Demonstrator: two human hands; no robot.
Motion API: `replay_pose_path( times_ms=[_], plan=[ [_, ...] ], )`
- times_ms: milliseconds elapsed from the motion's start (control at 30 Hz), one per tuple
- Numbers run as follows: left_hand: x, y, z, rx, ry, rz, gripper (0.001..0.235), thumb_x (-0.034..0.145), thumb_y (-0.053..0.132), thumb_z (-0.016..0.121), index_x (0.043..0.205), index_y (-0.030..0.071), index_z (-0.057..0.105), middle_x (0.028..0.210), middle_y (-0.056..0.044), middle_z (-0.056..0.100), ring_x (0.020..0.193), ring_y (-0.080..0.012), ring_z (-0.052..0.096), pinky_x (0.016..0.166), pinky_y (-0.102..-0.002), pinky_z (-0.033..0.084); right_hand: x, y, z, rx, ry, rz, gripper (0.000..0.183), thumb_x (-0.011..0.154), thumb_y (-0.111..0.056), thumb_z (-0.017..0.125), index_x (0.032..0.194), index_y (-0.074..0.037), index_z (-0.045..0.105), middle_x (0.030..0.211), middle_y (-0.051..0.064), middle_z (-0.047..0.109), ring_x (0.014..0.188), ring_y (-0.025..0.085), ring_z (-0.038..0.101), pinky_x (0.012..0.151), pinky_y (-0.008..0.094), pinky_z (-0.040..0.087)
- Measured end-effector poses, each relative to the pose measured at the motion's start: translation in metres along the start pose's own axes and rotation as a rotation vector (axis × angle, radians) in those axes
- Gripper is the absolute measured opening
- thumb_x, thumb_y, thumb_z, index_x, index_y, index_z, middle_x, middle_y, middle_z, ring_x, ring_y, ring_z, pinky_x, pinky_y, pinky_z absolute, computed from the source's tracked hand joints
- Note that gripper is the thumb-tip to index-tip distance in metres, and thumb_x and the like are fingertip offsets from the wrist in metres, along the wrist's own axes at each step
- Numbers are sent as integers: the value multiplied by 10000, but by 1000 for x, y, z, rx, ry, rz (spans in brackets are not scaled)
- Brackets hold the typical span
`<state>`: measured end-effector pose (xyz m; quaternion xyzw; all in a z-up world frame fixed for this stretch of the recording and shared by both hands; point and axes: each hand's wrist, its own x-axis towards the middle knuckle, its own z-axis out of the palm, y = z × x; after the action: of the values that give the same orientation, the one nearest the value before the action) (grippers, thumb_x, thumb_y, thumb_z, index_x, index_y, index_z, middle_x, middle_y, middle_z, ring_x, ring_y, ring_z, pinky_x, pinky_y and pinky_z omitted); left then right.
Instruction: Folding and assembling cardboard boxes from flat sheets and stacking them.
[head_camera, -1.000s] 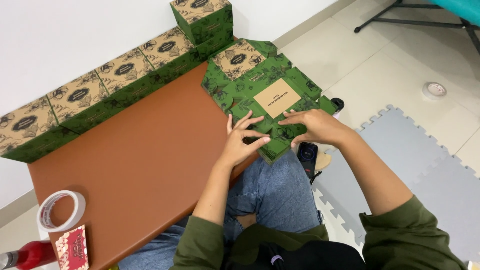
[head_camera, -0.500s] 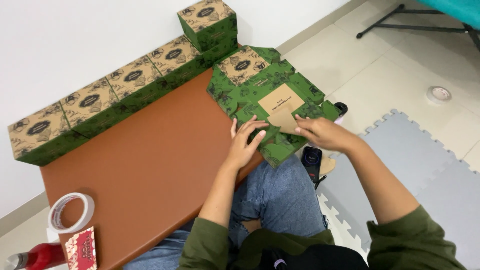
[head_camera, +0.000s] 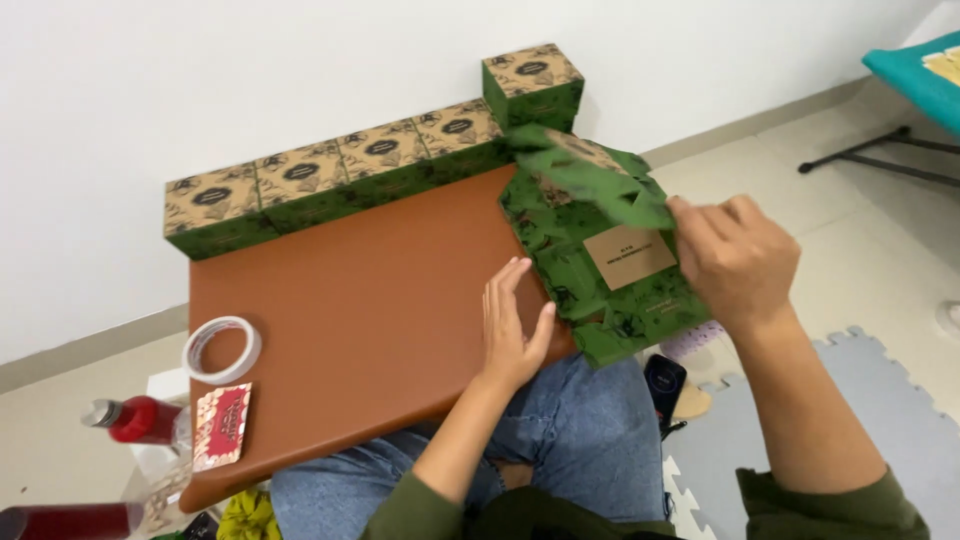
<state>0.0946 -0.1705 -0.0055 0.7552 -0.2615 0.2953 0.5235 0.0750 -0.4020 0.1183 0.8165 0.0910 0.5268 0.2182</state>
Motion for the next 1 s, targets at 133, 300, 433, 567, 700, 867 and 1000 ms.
replay_pose_path(
  times_ms=[133,300,433,567,700,867,1000],
  plan=[
    [-8,10,-30,59,-137,-45,621,902,206,628,1459,51,402,1459,-174,479,1403,-364,458,1120,-478,377,33,7,3,-141,63,8,146,1120,-418,764,1054,-291,789,735,-154,626,666,13,457,536,186,296],
    [-32,2,-6,451,-962,-142,1129,744,787,566,1620,322,27,1653,-275,-40,1505,-453,-78,1190,-590,-45,35,17,17,181,-16,93,149,1032,-84,756,1106,-188,834,915,-72,748,729,127,512,619,238,406],
    [-70,-41,35,602,-692,153,1179,703,677,768,1627,241,180,1627,-347,115,1489,-553,81,1155,-688,54,17,32,18,169,23,177,133,1033,-56,823,1119,-150,860,842,-13,712,718,142,572,610,256,440],
    [-61,-34,49,584,-495,142,677,932,541,561,1526,241,440,1617,-212,310,1473,-471,270,1117,-668,223,4,70,22,146,63,188,194,1025,52,759,1179,-14,856,1051,81,822,740,193,576,694,271,483],
    [-52,-26,64,579,-574,246,637,957,463,508,1440,48,521,1563,-177,434,1499,-425,274,1191,-677,126,3,79,36,28,15,70,285,986,7,754,1168,-175,878,943,-30,793,734,82,606,596,190,453],
    [-52,-26,90,597,-562,210,580,991,442,494,1344,-7,598,1427,-223,573,1331,-462,507,1024,-588,405,-33,123,53,138,19,170,279,1047,97,723,1262,-36,841,1102,84,773,933,217,658,816,294,537],
    [-47,-22,93,618,-563,204,586,985,450,500,1356,7,594,1427,-207,581,1308,-434,541,994,-561,426,-100,176,110,460,-63,519,96,1317,125,690,1226,132,661,1021,210,685,805,274,622,720,356,524]
  ],
)
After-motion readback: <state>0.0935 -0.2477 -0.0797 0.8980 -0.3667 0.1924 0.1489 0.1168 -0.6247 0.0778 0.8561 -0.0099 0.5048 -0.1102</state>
